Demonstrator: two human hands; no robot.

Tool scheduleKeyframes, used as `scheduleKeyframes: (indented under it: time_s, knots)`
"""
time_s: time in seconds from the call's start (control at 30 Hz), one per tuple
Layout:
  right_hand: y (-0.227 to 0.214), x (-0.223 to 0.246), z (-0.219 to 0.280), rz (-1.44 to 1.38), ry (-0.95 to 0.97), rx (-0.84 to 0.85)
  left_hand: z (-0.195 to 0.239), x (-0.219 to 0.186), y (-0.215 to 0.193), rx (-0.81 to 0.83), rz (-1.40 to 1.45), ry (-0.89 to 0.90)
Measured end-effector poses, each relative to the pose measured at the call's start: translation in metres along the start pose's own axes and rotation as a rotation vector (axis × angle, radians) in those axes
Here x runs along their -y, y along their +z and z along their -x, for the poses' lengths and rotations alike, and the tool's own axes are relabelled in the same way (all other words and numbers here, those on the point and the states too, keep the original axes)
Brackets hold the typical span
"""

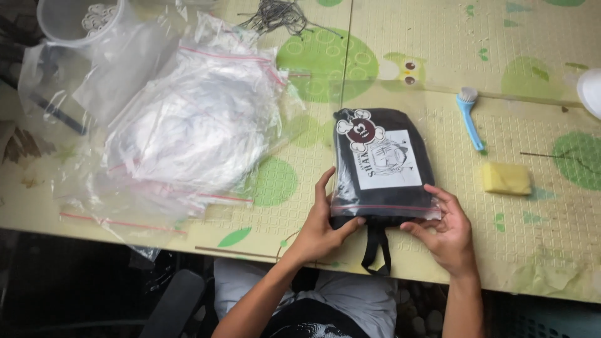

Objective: The person cleans a small black bag with a sponge and a brush, then places it into a clear plastic bag. They attach a sticker to the bag, seal the plastic bag, and place it into a basket.

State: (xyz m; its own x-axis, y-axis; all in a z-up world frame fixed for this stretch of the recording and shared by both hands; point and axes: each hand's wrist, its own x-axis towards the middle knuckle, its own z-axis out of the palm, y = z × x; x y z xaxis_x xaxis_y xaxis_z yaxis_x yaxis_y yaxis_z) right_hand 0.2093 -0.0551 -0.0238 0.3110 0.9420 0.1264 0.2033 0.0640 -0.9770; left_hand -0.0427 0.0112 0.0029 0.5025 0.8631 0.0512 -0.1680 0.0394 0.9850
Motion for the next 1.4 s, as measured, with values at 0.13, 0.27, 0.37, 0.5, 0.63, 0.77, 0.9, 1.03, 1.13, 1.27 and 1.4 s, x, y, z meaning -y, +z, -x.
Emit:
scheduleKeyframes:
  time_s: [0.13,0.27,0.37,0.5,0.63,0.77,0.9,1.03,1.13,1.27,1.4]
  knots:
    - [0.002,0.018,-0.007,0.124,0.294,-0.004,-0.007,-0.008,-0.002,0.052,-0.005,-0.105]
    - [0.002,0.023,-0.010,0.163,0.307,0.015,-0.011,-0.005,-0.001,0.042,-0.003,-0.116]
    - [0.004,0.026,-0.013,0.145,0.283,0.044,-0.009,-0.006,-0.001,0.013,-0.051,-0.145]
    - [0.002,0.002,-0.009,0.020,0.092,0.036,-0.004,0.005,-0.005,0.024,-0.054,-0.076]
    - [0.010,0.006,-0.006,0.041,0.077,0.010,-0.001,-0.002,-0.004,0.003,-0.099,-0.085]
    - [0.018,0.009,-0.004,0.148,-0.021,-0.088,0.000,-0.008,0.004,-0.090,-0.201,-0.073]
    - [0.030,0.010,0.002,0.222,-0.100,-0.191,0.011,-0.024,0.011,-0.187,-0.307,-0.113]
    - [0.027,0.003,0.006,0.240,-0.113,-0.207,0.009,-0.001,-0.019,-0.183,-0.338,-0.014]
    - [0.018,-0.015,0.006,0.235,-0.090,-0.208,0.007,-0.006,-0.043,-0.104,-0.460,0.024]
    - [0.021,-0.004,0.008,0.224,-0.047,-0.183,0.002,-0.012,-0.062,-0.029,-0.515,-0.080]
    - [0.019,0.005,0.006,0.220,-0.030,-0.147,0.001,-0.008,-0.072,-0.050,-0.409,-0.098]
